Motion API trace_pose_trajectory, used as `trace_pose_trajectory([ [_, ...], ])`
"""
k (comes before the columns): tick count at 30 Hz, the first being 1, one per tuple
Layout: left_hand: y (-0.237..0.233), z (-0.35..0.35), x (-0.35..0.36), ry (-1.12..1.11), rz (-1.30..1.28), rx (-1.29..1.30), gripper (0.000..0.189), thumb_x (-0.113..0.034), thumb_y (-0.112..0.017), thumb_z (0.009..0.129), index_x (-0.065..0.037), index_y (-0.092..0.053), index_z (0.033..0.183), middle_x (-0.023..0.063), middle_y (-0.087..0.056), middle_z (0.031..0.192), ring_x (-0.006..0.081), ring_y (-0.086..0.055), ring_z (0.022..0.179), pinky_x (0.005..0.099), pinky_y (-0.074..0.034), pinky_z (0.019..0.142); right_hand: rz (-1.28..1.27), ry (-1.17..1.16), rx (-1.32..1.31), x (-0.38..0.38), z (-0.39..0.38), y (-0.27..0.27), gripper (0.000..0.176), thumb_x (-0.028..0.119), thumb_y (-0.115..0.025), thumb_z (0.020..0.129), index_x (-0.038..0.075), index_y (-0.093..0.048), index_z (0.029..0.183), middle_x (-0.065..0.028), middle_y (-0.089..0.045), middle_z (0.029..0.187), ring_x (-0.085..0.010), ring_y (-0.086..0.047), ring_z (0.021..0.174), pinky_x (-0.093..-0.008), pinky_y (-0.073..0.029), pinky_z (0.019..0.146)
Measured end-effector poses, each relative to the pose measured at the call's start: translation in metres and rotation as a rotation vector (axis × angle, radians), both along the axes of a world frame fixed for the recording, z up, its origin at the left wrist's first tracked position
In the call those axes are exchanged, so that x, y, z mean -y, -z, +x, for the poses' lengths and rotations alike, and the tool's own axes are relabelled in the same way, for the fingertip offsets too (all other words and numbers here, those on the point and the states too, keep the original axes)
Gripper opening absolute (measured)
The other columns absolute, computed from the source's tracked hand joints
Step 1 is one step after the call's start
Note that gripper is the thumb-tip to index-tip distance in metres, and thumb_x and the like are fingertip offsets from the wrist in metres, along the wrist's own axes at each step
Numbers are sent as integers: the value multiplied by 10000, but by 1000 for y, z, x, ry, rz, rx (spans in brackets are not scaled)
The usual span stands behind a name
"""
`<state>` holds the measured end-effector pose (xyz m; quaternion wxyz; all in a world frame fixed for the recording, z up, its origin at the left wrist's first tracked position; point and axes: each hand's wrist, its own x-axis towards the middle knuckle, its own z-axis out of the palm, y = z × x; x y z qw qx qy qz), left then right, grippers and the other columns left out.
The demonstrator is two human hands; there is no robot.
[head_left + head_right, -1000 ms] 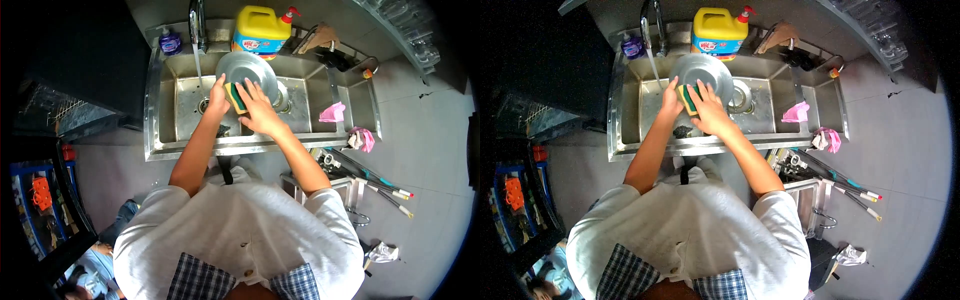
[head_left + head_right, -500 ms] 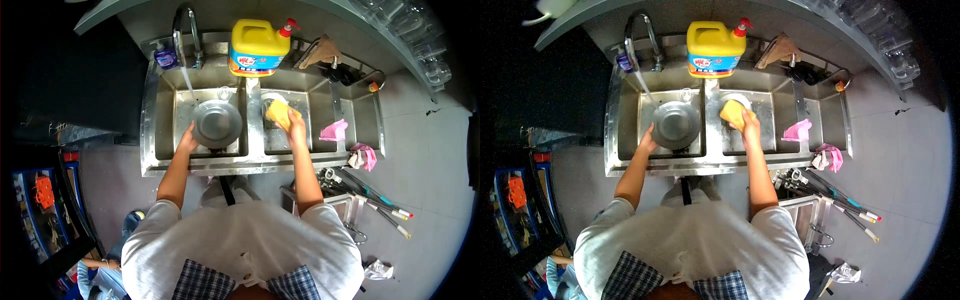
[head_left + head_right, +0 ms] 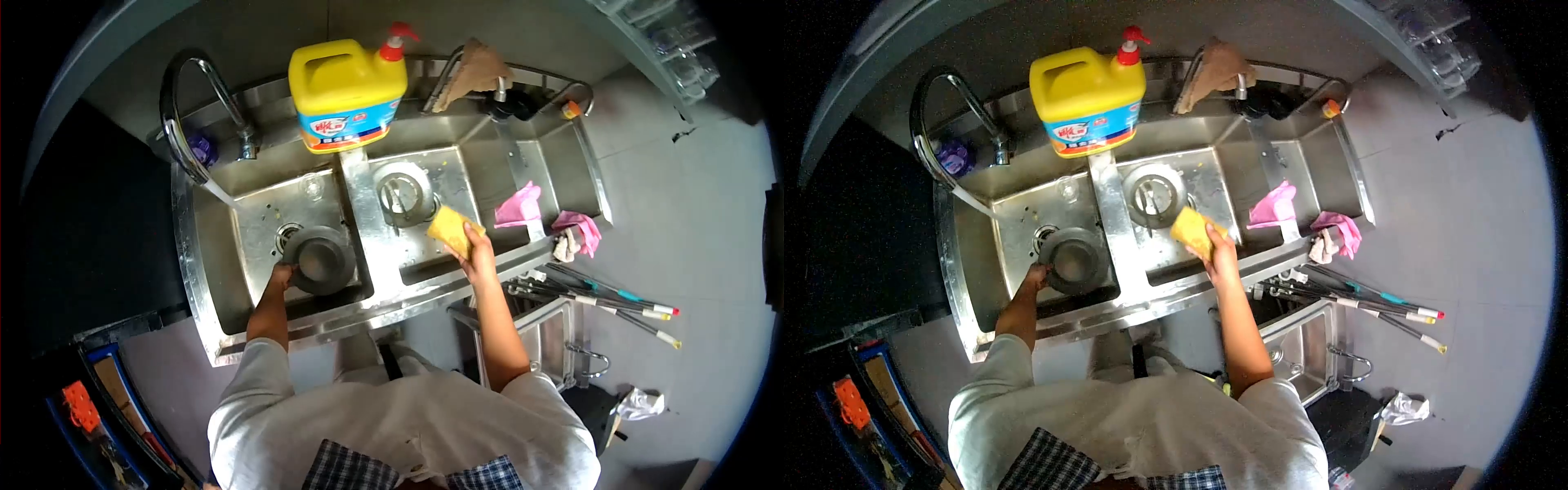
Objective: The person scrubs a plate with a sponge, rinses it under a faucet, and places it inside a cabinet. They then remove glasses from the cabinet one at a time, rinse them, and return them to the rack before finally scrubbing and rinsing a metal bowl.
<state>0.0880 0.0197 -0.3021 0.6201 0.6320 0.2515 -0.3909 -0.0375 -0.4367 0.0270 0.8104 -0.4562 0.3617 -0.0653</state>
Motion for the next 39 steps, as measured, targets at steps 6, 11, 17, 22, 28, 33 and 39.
trace_pose_trajectory([
  [6,-179,17,62,1159,788,405,396,-257,-598,819,2,-634,1117,256,-632,1101,373,-617,1025,412,-485,863,248,-118,411,0,85,-50,433,120,-463,973,42,-389,1393,-152,-471,1369,-335,-495,1236,-541,-458,980],
  [11,-474,68,193,677,275,1277,296,-276,-536,932,5,-605,994,185,-660,897,284,-640,839,397,-482,744,538,-51,530,-12,175,-91,392,138,-480,958,36,-429,1333,-149,-491,1357,-363,-473,1249,-589,-395,1026],
  [17,-512,238,316,575,675,1740,362,-282,-510,896,-64,-567,1178,204,-618,1110,393,-572,1045,458,-450,888,845,-222,590,-3,253,-96,421,303,-450,961,49,-495,1294,-162,-553,1298,-373,-480,1241,-621,-365,1018],
  [22,-448,337,353,569,419,1300,206,-252,-534,888,-64,-616,872,99,-626,766,211,-593,786,354,-457,729,788,-422,410,17,279,-128,525,389,-403,968,28,-411,1349,-225,-444,1378,-468,-419,1258,-653,-373,992],
  [28,-475,298,313,477,-125,1215,223,-193,-698,847,-103,-667,1049,54,-658,958,155,-595,935,286,-462,848,532,-526,191,34,326,-126,451,342,-457,960,53,-459,1307,-163,-491,1346,-443,-450,1240,-688,-392,950],
  [33,-477,294,325,548,448,1516,456,-266,-717,822,-98,-590,1226,101,-570,1258,222,-496,1192,335,-361,1035,490,-685,182,38,331,-146,420,329,-495,945,81,-489,1283,-120,-519,1329,-389,-474,1240,-685,-400,944],
  [39,-459,315,323,639,581,1455,568,-422,-652,810,-133,-537,1286,101,-511,1344,250,-443,1259,361,-337,1054,501,-702,163,47,333,-136,437,358,-515,937,110,-486,1296,-111,-508,1349,-374,-462,1259,-675,-395,958],
])
